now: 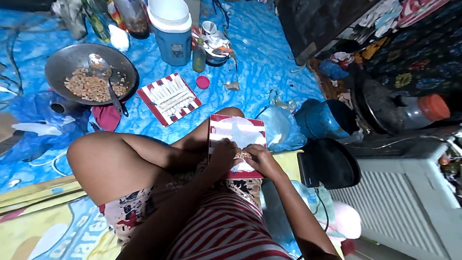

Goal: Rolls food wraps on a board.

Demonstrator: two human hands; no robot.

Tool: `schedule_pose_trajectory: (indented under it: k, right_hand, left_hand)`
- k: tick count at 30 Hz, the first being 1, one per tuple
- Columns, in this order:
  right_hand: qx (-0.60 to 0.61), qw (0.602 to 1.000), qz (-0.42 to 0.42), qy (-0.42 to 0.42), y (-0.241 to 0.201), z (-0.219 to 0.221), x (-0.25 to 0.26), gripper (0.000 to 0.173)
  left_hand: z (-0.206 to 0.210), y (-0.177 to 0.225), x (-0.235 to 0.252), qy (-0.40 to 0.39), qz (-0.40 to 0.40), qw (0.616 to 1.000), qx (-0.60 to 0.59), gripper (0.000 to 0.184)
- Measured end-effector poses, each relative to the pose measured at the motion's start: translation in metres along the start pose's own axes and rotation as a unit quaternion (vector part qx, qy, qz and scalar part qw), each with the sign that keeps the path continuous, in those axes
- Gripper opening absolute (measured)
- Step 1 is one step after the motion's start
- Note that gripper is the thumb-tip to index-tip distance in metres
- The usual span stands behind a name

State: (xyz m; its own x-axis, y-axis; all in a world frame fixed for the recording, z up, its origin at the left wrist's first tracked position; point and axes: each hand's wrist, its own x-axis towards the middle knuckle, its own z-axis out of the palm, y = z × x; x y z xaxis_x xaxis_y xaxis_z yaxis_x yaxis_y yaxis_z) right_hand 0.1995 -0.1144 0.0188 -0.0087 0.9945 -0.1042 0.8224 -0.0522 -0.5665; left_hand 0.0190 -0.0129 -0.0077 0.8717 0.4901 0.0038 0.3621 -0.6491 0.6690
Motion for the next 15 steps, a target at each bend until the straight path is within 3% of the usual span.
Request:
schedule_pose_trajectory:
  k: [7,12,15]
  right_hand:
    - [-0.015,0.997,-0.047,0.064,0.001,0.012,-0.002,0.019]
    - [-0.002,1.0,-0.014,0.028,-0.003,-0.001,0.0,0.022]
    - [-0.004,0.999,0.033,-0.028,-0.008,-0.007,0.005,0.038]
  left_hand:
    - [0.0,0.001,-0.002,-0.008,-0.013,1.0,-0.002,0.037]
    - [-0.021,0.0,-0.009,-0.052,-0.061,0.997,-0.01,0.048]
    - [-0.029,-0.004,-0.012,-0.079,-0.084,0.993,0.003,0.051]
